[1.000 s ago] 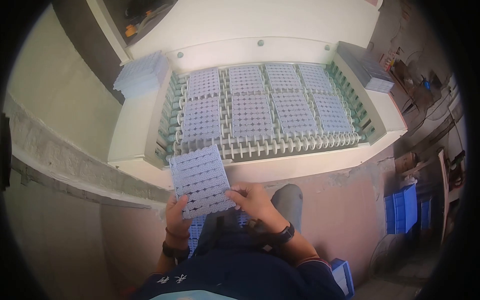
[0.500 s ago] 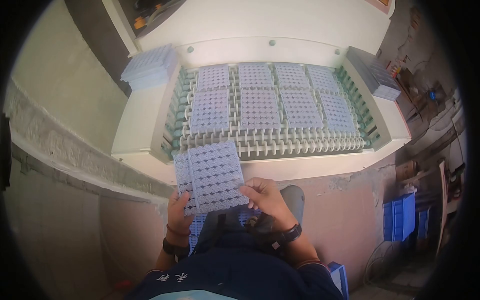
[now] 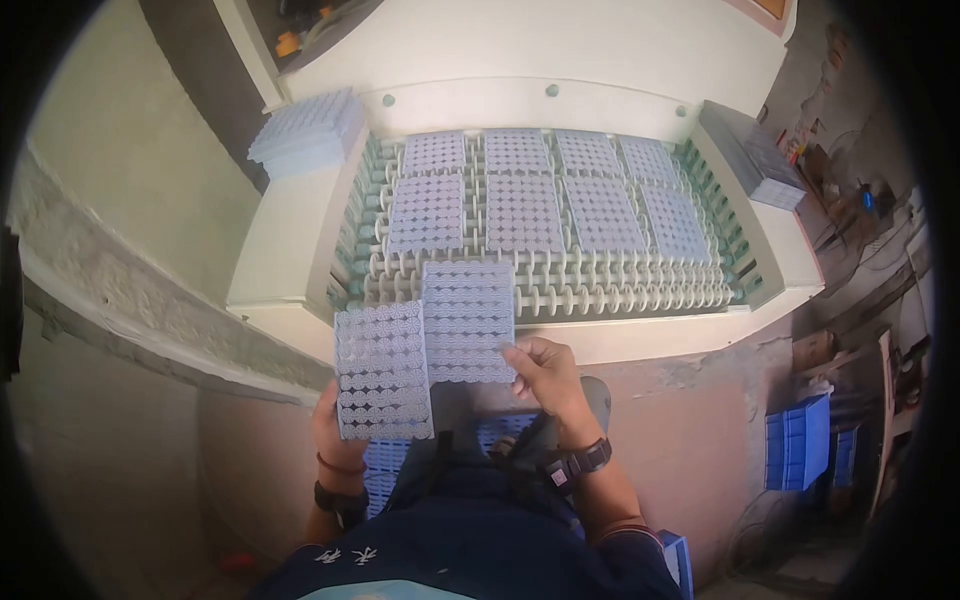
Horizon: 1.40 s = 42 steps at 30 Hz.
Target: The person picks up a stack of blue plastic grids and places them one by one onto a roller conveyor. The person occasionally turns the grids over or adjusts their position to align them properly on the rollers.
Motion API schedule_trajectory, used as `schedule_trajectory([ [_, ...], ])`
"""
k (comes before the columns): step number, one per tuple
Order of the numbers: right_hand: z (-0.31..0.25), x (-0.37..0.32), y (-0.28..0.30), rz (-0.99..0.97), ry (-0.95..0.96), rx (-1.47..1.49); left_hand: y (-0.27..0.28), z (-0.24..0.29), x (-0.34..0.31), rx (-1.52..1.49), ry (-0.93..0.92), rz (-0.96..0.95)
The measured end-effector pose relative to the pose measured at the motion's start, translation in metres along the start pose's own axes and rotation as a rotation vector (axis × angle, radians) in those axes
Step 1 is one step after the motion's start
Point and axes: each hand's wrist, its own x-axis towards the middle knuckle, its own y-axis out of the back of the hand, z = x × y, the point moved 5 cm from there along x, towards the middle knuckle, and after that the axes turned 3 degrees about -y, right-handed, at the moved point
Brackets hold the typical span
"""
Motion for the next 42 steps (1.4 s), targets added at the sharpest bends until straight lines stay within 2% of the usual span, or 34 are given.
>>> schedule_trajectory([
  [1, -0.001, 0.007, -0.012, 0.004, 0.004, 0.009, -0.001, 0.0, -0.001, -0.074, 0.041, 0.021],
  [3, -0.001, 0.022, -0.038, -0.118, -0.011, 0.032, -0.005, 0.001, -0.003, -0.142, 0.082, 0.036],
  [8, -0.005, 0.035, -0.052, -0.088, -0.022, -0.042, 0.005, 0.002, -0.008, -0.077, 0.096, 0.103],
  [10, -0.01, 0.029, -0.036, 0.033, -0.024, -0.047, -0.005, 0.007, -0.01, -0.057, 0.097, 0.093],
  [14, -0.013, 0.021, 0.018, 0.171, 0.035, 0.043, -0.013, 0.004, -0.006, 0.017, 0.095, 0.03],
  [18, -0.02, 0.015, 0.058, 0.275, 0.061, -0.018, -0.026, -0.005, 0.002, -0.013, 0.115, -0.018],
  [21, -0.041, -0.006, 0.067, 0.516, 0.123, -0.446, -0.048, -0.005, 0.006, 0.031, 0.083, -0.085],
  [22, -0.041, -0.011, 0.065, 0.52, 0.127, -0.443, -0.046, -0.013, 0.01, -0.038, 0.104, -0.088],
  [24, -0.057, -0.03, 0.056, 0.678, 0.402, -0.798, -0.05, -0.022, 0.015, -0.103, 0.131, -0.102],
  [25, -0.064, -0.038, 0.044, 0.636, 0.344, -0.748, -0.053, -0.025, 0.016, -0.098, 0.144, -0.096],
  [26, -0.053, -0.034, 0.039, 0.499, 0.397, -0.596, -0.057, -0.029, 0.017, -0.093, 0.16, -0.092],
  [28, -0.027, -0.026, 0.017, 0.114, 0.187, -0.261, -0.066, -0.035, 0.018, -0.045, 0.159, -0.091],
  [30, -0.017, -0.028, 0.006, 0.011, -0.019, -0.138, -0.072, -0.038, 0.02, 0.001, 0.149, -0.088],
  [34, -0.023, -0.025, 0.025, -0.009, 0.018, -0.061, -0.079, -0.043, 0.021, -0.085, 0.195, -0.087],
  [40, -0.051, -0.01, 0.135, 0.358, 0.163, -0.039, -0.07, -0.034, 0.022, -0.086, 0.17, -0.103],
  [42, -0.057, 0.001, 0.17, 0.444, 0.177, -0.183, -0.064, -0.032, 0.02, -0.09, 0.155, -0.096],
])
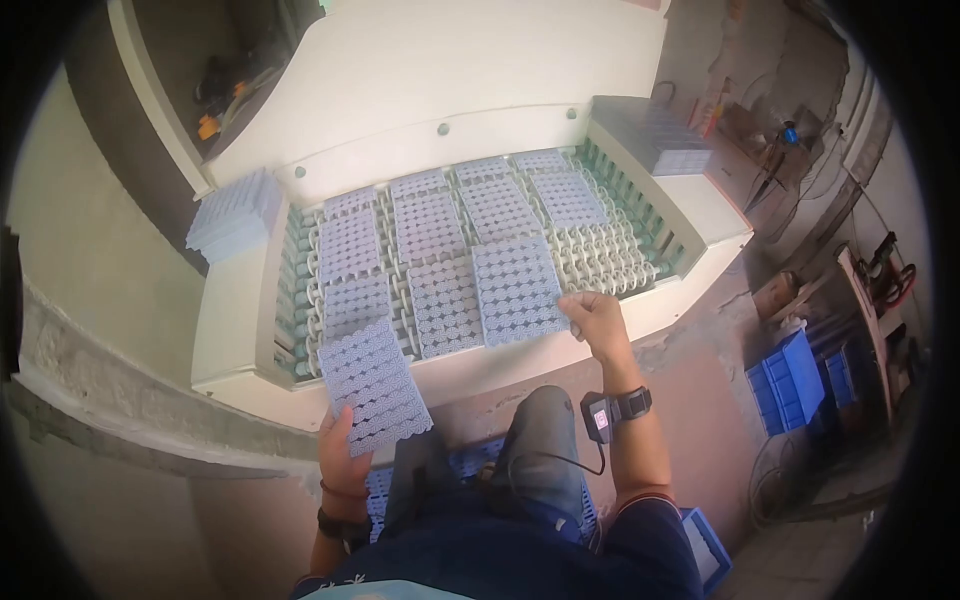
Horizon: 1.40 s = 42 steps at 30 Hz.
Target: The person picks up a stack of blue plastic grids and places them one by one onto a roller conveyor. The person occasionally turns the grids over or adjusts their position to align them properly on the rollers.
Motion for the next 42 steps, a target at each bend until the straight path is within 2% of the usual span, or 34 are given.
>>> schedule_trajectory([
  [1, -0.004, 0.007, 0.01, 0.043, -0.002, -0.122, 0.002, 0.002, -0.002, 0.041, -0.011, -0.01],
  [2, -0.002, 0.015, 0.021, 0.047, 0.002, -0.123, 0.002, 0.003, -0.004, 0.082, -0.023, -0.019],
  [4, 0.002, 0.032, 0.049, 0.16, 0.095, -0.305, 0.0, 0.007, -0.009, 0.073, -0.019, 0.006],
  [8, 0.003, 0.049, 0.114, 0.294, 0.007, -0.368, 0.007, 0.011, -0.016, -0.032, -0.012, 0.108],
  [11, 0.003, 0.05, 0.143, 0.343, 0.016, -0.441, 0.021, 0.008, -0.013, -0.01, -0.047, 0.1],
  [13, -0.004, 0.048, 0.15, 0.453, 0.261, -0.52, 0.017, 0.005, -0.011, -0.022, -0.052, 0.065],
  [16, -0.009, 0.035, 0.135, 0.519, 0.361, -0.489, 0.007, 0.005, -0.014, -0.002, -0.05, 0.028],
  [18, -0.014, 0.015, 0.102, 0.444, 0.252, -0.428, 0.0, 0.004, -0.014, 0.032, -0.042, 0.016],
  [20, -0.015, -0.008, 0.048, 0.221, 0.177, -0.261, -0.002, 0.0, -0.015, 0.014, 0.028, 0.044],
  [22, -0.003, -0.029, -0.011, -0.08, 0.152, -0.081, 0.001, -0.002, -0.014, 0.062, 0.014, 0.025],
  [24, 0.005, -0.055, -0.065, -0.321, 0.07, -0.02, -0.002, -0.001, -0.014, 0.112, 0.003, 0.003],
  [26, 0.003, -0.072, -0.098, -0.367, 0.295, -0.137, -0.006, 0.001, -0.015, 0.007, 0.034, 0.067],
  [28, -0.026, -0.079, -0.1, -0.181, 0.454, -0.254, 0.004, 0.002, -0.016, 0.01, 0.004, 0.081],
  [30, -0.041, -0.072, -0.086, 0.157, 0.729, -0.469, 0.012, 0.005, -0.019, 0.013, -0.013, 0.097],
  [31, -0.043, -0.066, -0.077, 0.24, 0.684, -0.593, 0.014, 0.007, -0.02, 0.0, -0.027, 0.085],
  [32, -0.044, -0.058, -0.07, 0.247, 0.683, -0.596, 0.015, 0.009, -0.019, -0.017, -0.042, 0.069],
  [34, -0.039, -0.045, -0.055, 0.443, 0.725, -0.853, 0.019, 0.008, -0.018, -0.022, -0.049, 0.076],
  [38, -0.016, -0.031, -0.053, 0.456, 0.757, -1.031, 0.012, 0.002, -0.018, -0.063, 0.006, 0.068],
  [42, -0.014, -0.028, -0.058, 0.42, 0.703, -1.037, 0.009, -0.003, -0.015, -0.069, 0.03, 0.045],
])
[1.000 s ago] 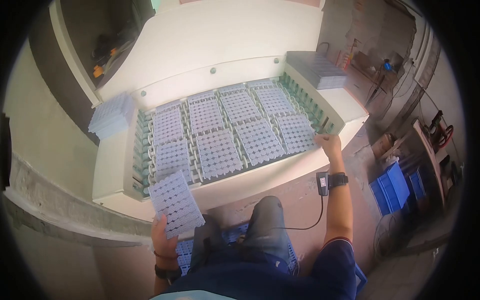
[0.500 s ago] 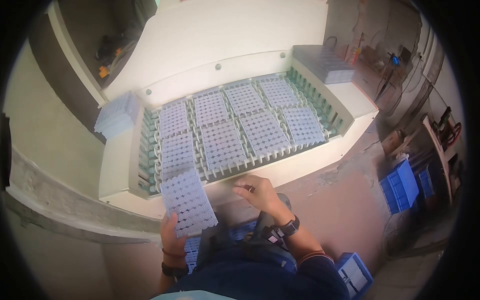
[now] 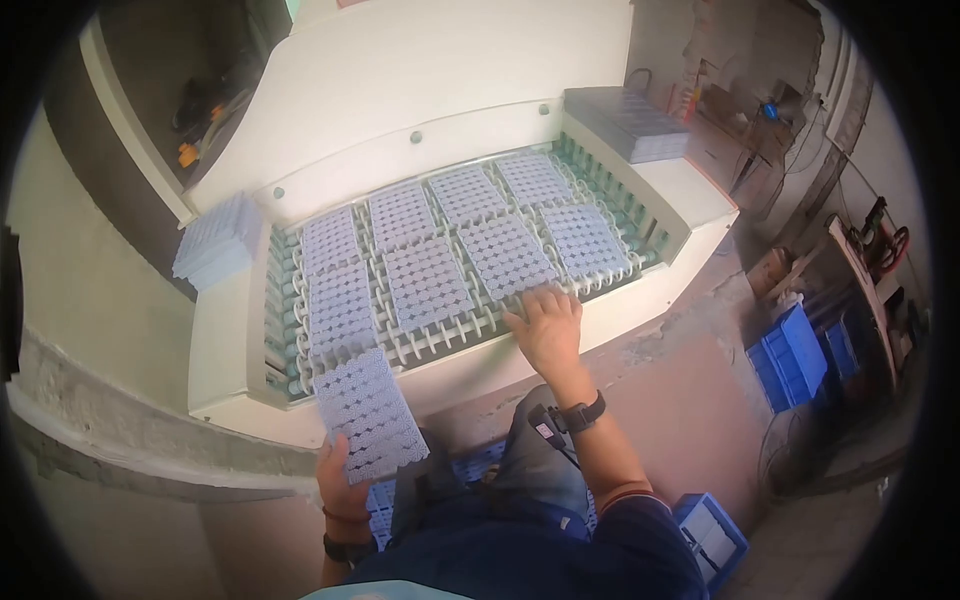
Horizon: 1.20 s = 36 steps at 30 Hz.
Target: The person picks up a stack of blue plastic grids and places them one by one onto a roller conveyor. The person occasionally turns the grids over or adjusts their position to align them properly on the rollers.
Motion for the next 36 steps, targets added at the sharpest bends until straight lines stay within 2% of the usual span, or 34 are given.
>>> schedule_trajectory([
  [3, -0.001, 0.006, 0.001, -0.03, -0.098, 0.093, 0.0, 0.001, 0.0, 0.051, 0.012, 0.019],
  [5, -0.01, 0.009, 0.003, 0.057, -0.013, 0.009, -0.006, 0.007, -0.001, 0.09, -0.066, -0.001],
  [9, -0.011, 0.013, -0.007, 0.012, -0.001, -0.022, -0.007, 0.005, -0.001, 0.06, -0.052, -0.035],
  [12, -0.014, 0.017, 0.004, 0.058, -0.011, 0.031, -0.004, 0.002, 0.0, 0.054, -0.068, 0.009],
  [14, -0.02, 0.016, 0.019, 0.026, -0.025, 0.161, -0.014, 0.011, -0.004, 0.875, -0.343, -0.148],
  [15, -0.025, 0.014, 0.026, -0.009, -0.046, 0.289, -0.009, 0.011, -0.002, 0.878, -0.35, -0.11],
  [16, -0.034, 0.011, 0.034, -0.036, -0.019, 0.317, -0.001, 0.003, 0.005, 0.574, -0.224, -0.115],
  [17, -0.038, 0.006, 0.031, -0.25, -0.158, 0.558, 0.004, -0.001, 0.009, 0.264, -0.116, -0.115],
  [18, -0.044, -0.006, 0.02, -0.482, -0.3, 0.785, 0.004, -0.001, 0.011, 0.309, -0.106, -0.144],
  [19, -0.053, -0.019, 0.012, -0.531, -0.265, 0.809, 0.002, -0.001, 0.012, 0.354, -0.094, -0.171],
  [21, -0.069, -0.055, -0.011, -0.832, -0.456, 1.251, -0.009, -0.001, 0.015, 0.267, -0.087, -0.147],
  [22, -0.074, -0.063, -0.014, -0.878, -0.433, 1.258, -0.008, -0.001, 0.015, 0.264, -0.111, -0.104],
  [24, -0.079, -0.081, -0.022, -1.034, -0.609, 1.282, -0.005, -0.011, 0.015, 0.045, 0.074, -0.046],
  [28, -0.082, -0.089, -0.026, -0.955, -0.708, 1.321, -0.002, -0.012, 0.02, -0.017, 0.085, -0.043],
  [32, -0.081, -0.086, -0.028, -0.985, -0.721, 1.281, 0.001, -0.014, 0.023, 0.002, 0.075, -0.041],
  [36, -0.087, -0.081, -0.023, -0.936, -0.739, 1.314, -0.006, -0.009, 0.026, 0.027, 0.088, -0.043],
])
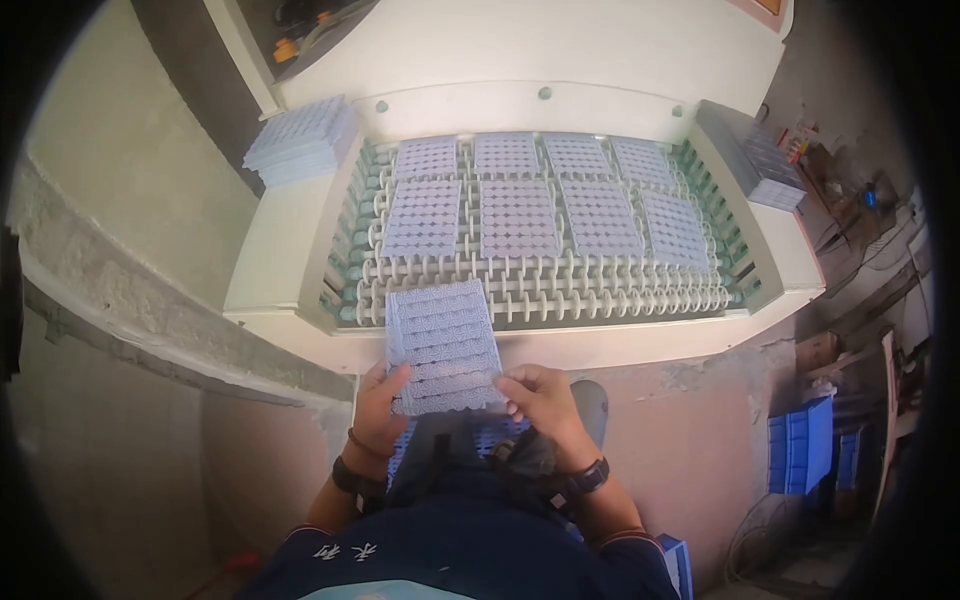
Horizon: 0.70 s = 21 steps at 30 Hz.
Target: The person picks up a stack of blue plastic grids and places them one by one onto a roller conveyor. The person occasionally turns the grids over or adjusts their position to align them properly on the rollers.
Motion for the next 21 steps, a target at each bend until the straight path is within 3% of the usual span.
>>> schedule_trajectory([
  [4, -0.015, 0.003, 0.016, 0.088, 0.108, 0.081, 0.003, 0.016, 0.018, 0.066, -0.025, -0.041],
  [7, -0.017, 0.016, 0.046, 0.19, 0.164, 0.009, 0.008, 0.045, 0.043, 0.538, -0.314, -0.041],
  [8, -0.02, 0.019, 0.057, 0.261, 0.179, -0.072, 0.012, 0.05, 0.047, 0.537, -0.316, -0.051],
  [10, -0.026, 0.017, 0.075, 0.328, 0.186, -0.113, 0.019, 0.067, 0.051, 1.306, -0.523, 0.144],
  [12, -0.036, 0.005, 0.096, 0.414, 0.182, -0.137, 0.012, 0.069, 0.05, 1.477, -0.579, 0.179],
  [14, -0.034, -0.002, 0.126, 0.49, 0.191, -0.129, -0.019, 0.072, 0.04, 1.987, -0.89, 0.13],
  [18, -0.04, -0.015, 0.182, 0.677, 0.195, -0.277, -0.01, 0.046, 0.047, 2.125, -0.887, 0.037],
  [21, -0.043, -0.027, 0.229, 0.822, 0.171, -0.333, -0.016, 0.047, 0.041, 2.177, -0.884, 0.073],
])
